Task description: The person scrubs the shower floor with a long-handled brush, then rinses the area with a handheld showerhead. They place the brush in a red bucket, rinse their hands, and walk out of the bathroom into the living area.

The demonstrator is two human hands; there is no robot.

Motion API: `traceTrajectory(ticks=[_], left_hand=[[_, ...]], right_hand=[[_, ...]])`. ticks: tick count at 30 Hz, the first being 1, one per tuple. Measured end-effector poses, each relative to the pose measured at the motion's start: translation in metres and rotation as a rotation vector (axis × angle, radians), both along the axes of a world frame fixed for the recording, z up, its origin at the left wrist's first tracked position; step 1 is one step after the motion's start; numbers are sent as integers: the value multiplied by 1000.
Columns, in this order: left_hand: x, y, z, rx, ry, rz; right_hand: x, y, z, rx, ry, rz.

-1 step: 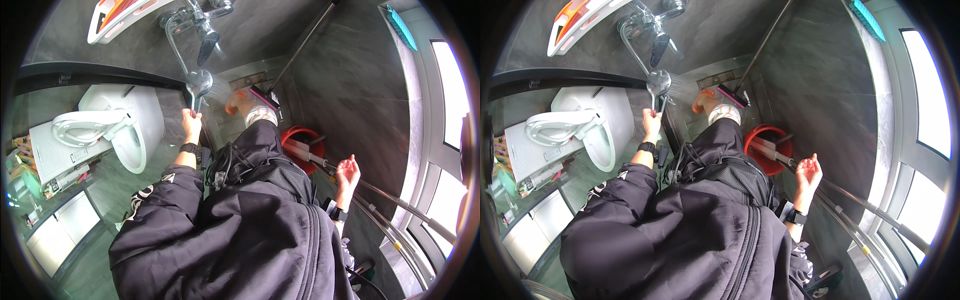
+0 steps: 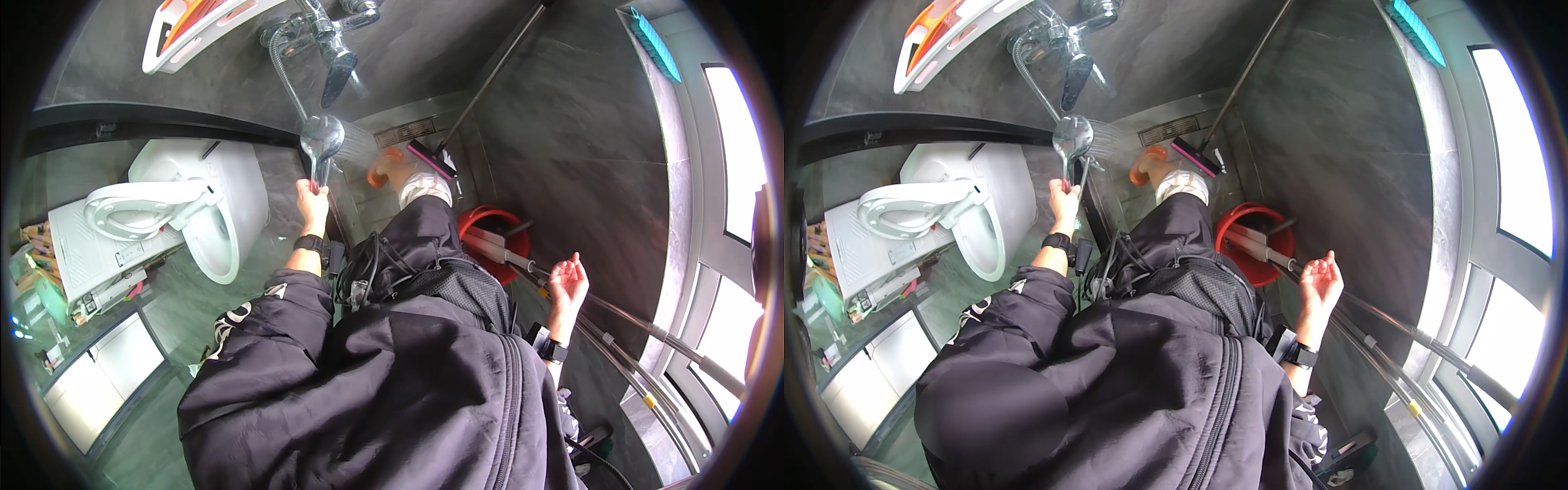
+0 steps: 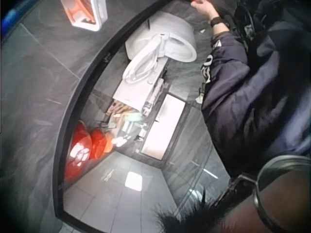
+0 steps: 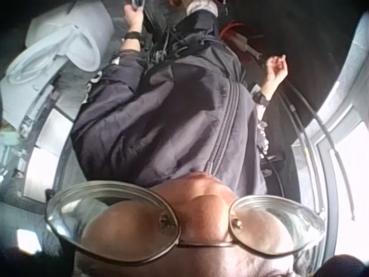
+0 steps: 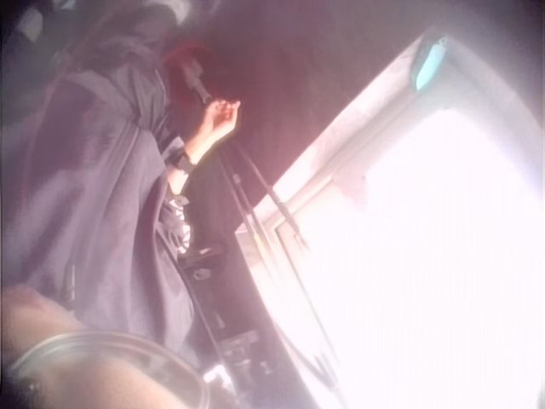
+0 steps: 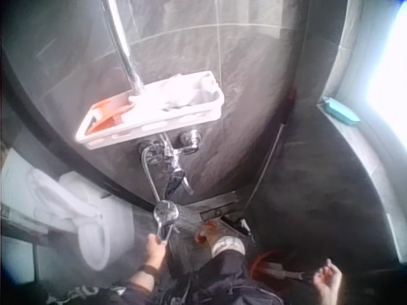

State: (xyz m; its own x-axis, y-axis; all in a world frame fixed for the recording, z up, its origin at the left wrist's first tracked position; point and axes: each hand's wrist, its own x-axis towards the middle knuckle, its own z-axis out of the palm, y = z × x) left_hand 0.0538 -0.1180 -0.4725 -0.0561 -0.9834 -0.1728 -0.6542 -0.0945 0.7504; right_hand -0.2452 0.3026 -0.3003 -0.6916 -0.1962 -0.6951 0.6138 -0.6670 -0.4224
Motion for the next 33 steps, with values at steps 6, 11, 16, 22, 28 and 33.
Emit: traceTrajectory(ticks=[6, 11, 16, 22, 28, 33], left_hand=[[31, 8, -5, 1, 102, 115], [69, -1, -6, -44, 81, 140], [87, 3, -15, -57, 71, 204], [97, 9, -19, 13, 54, 244], [111, 17, -25, 65, 37, 292], [122, 38, -31, 141, -26, 263]], right_hand=[[-5, -3, -3, -27, -6, 6], [-10, -18, -3, -12, -37, 19], [-13, -35, -2, -24, 10, 145], [-11, -56, 5, 5, 36, 200], [-7, -65, 7, 26, 19, 234], [-8, -70, 7, 38, 15, 262]])
